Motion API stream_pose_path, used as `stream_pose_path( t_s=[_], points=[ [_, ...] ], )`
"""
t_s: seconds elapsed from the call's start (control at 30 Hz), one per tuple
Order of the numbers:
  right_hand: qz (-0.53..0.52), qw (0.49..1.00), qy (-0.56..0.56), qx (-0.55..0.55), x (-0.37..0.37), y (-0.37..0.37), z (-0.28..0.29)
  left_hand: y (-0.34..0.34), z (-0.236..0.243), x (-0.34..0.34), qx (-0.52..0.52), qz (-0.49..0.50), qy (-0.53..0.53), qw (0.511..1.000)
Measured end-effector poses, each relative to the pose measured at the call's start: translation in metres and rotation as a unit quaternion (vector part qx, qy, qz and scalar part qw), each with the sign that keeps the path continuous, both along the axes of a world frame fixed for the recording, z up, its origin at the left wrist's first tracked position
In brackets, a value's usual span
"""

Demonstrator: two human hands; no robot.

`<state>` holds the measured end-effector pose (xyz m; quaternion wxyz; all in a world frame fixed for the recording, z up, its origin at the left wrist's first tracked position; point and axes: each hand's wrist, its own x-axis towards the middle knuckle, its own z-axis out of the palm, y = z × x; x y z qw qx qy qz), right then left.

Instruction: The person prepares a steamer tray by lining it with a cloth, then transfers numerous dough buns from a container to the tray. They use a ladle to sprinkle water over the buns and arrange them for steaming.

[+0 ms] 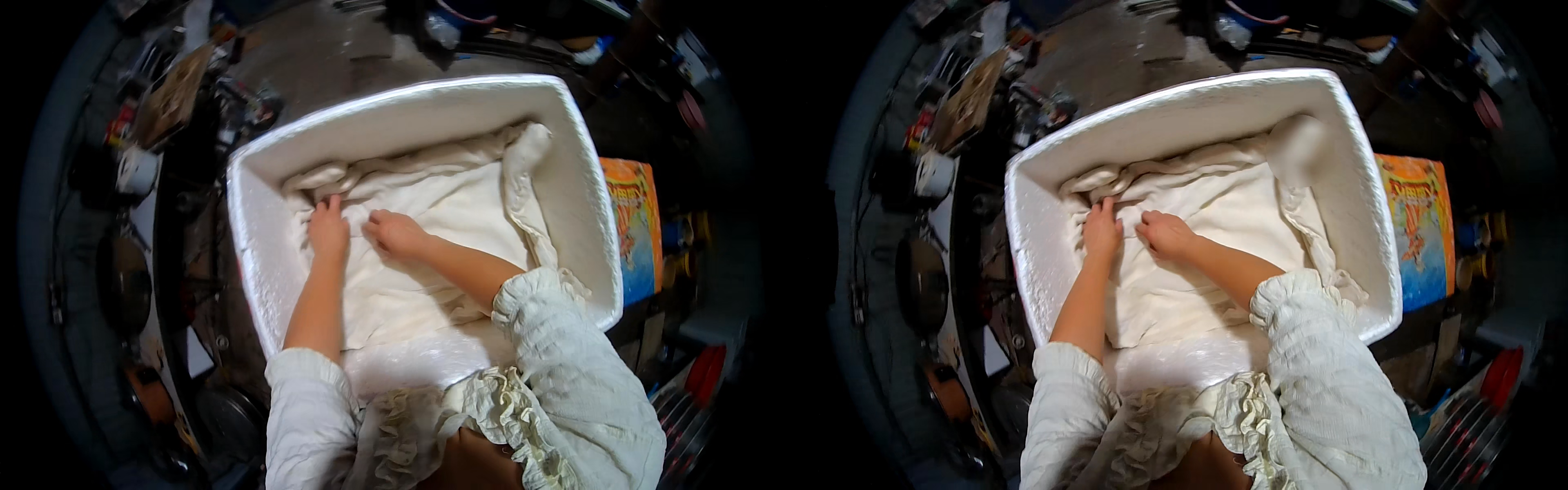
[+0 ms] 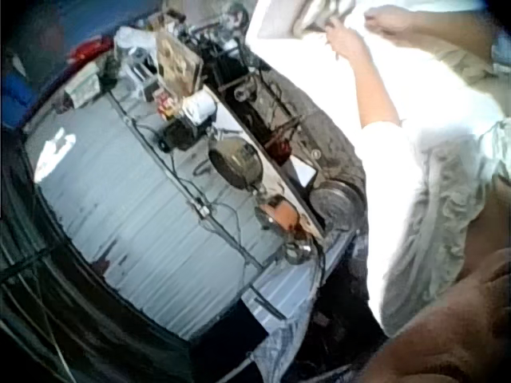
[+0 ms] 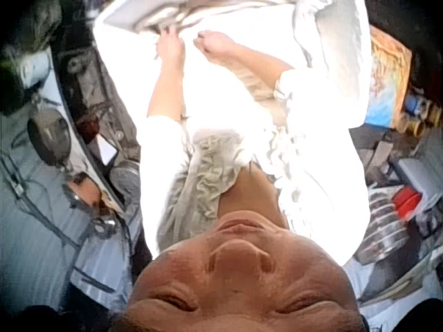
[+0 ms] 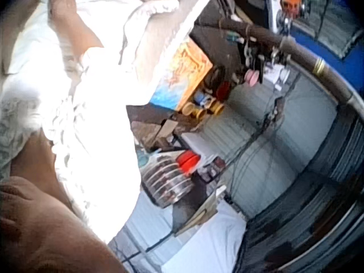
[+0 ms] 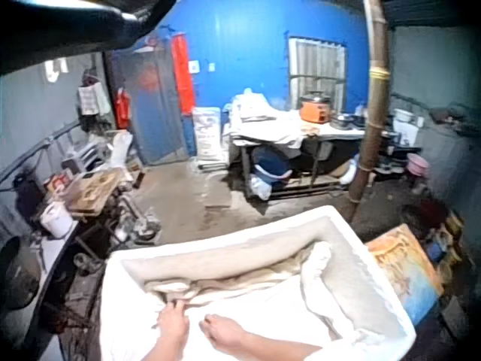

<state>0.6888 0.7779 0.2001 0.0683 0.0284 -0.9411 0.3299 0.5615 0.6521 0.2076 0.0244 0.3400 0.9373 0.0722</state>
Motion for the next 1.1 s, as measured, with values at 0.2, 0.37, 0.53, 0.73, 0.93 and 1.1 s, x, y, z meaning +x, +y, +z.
stream_pose_path(
  t_s=[0.2,0.37,0.53,0.73,0.93,1.1],
  points=[
    [-0.37,0.92,0.016,0.126,0.03,0.1,-0.006,-0.008,0.017,0.009,0.007,-0.089,0.127,0.988],
    [-0.325,0.906,-0.239,0.126,0.072,0.166,-0.009,-0.028,0.006,0.029,-0.425,-0.285,-0.036,0.859],
    [-0.191,0.957,-0.192,0.101,0.109,0.136,0.118,-0.061,-0.027,0.005,-0.574,-0.463,-0.124,0.663],
    [-0.227,0.924,0.305,-0.037,0.288,0.051,0.227,0.02,0.1,0.084,-0.235,-0.409,-0.239,0.849],
    [-0.458,0.823,0.332,-0.052,0.438,-0.024,0.167,0.08,0.211,0.281,0.01,-0.492,-0.385,0.781],
    [-0.62,0.746,0.235,-0.06,0.537,-0.11,0.138,0.113,0.221,0.32,-0.246,-0.694,-0.067,0.673]
  ],
)
